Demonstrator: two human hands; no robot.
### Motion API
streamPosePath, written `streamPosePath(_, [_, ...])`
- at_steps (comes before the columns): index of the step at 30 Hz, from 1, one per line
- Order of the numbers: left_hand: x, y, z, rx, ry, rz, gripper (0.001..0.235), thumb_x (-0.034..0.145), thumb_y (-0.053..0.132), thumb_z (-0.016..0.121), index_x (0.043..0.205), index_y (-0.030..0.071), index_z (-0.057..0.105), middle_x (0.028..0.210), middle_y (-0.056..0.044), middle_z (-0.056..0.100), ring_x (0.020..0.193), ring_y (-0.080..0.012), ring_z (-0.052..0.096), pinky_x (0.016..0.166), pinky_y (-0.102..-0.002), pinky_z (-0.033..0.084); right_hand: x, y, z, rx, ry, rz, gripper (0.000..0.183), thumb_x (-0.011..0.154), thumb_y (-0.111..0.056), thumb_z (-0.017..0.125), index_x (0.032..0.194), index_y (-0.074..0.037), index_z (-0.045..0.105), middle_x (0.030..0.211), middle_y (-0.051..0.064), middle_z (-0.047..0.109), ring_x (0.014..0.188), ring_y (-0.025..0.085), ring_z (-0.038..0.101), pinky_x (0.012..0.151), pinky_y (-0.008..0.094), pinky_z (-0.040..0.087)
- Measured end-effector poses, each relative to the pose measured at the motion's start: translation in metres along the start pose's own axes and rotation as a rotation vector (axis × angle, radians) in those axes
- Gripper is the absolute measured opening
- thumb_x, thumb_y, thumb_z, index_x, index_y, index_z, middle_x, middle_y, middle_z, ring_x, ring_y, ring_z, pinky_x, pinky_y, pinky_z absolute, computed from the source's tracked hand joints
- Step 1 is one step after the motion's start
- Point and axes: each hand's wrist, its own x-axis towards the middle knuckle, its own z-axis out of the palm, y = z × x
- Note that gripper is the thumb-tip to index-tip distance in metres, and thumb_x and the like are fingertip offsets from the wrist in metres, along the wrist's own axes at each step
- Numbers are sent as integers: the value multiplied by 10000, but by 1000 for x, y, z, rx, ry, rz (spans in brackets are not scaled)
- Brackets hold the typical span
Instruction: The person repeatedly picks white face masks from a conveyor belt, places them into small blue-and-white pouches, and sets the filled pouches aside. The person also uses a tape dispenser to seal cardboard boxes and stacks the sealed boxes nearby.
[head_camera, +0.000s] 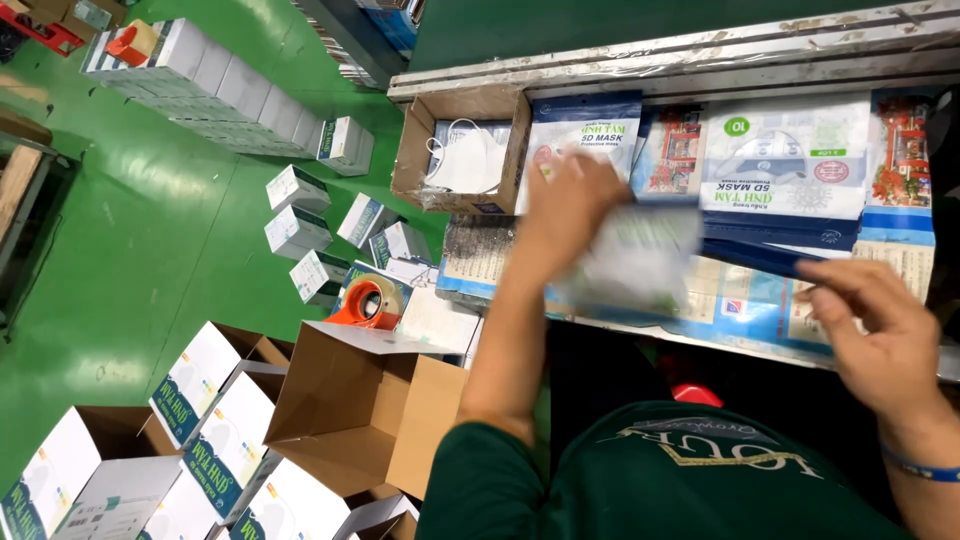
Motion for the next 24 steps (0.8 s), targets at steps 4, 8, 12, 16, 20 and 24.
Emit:
streamPosePath(4, [68,-64,12,240,-202,-252,222,959,235,585,1025,358,757,1247,42,648,1316,-244,531,1198,-702,215,2,46,-5,-148,84,-15,205,1098,-68,690,1289,6,700,1218,104,581,1063,151,615,885,231,517])
streamPosePath(8, [58,-59,89,225,-41,-442,537,938,453,594,1454,347,490,1553,-101,427,1468,-390,303,1117,-757,142,2,84,-6,-502,263,-84,387,1043,-181,735,1357,25,640,1411,225,496,1320,344,523,1081,420,474])
streamPosePath(12, [12,-54,165,67,-144,-539,649,989,609,486,1570,361,338,1664,-110,283,1555,-401,182,1171,-739,64,-24,132,-5,-671,270,-142,440,1084,-277,685,1399,-3,544,1507,225,445,1468,424,375,1237,492,322])
streamPosePath(16, [8,-25,132,32,-161,-547,619,1012,592,459,1576,366,337,1680,-113,243,1558,-412,157,1163,-743,37,-17,127,-2,-665,230,-69,452,1095,-316,713,1379,0,559,1474,221,473,1437,426,399,1259,505,350])
streamPosePath(20, [-12,34,120,-340,10,-420,584,1079,484,468,1605,250,363,1659,-136,351,1590,-372,252,1291,-573,149,-14,118,2,-649,238,-45,560,1071,-348,701,1452,17,513,1552,237,448,1506,450,390,1264,518,318])
streamPosePath(24, [-23,83,126,-716,-17,-294,679,1061,422,492,1622,82,316,1656,-253,363,1579,-407,285,1301,-471,210,9,92,3,-725,116,-59,933,877,-516,657,1523,103,391,1565,322,393,1438,482,408,1147,557,229])
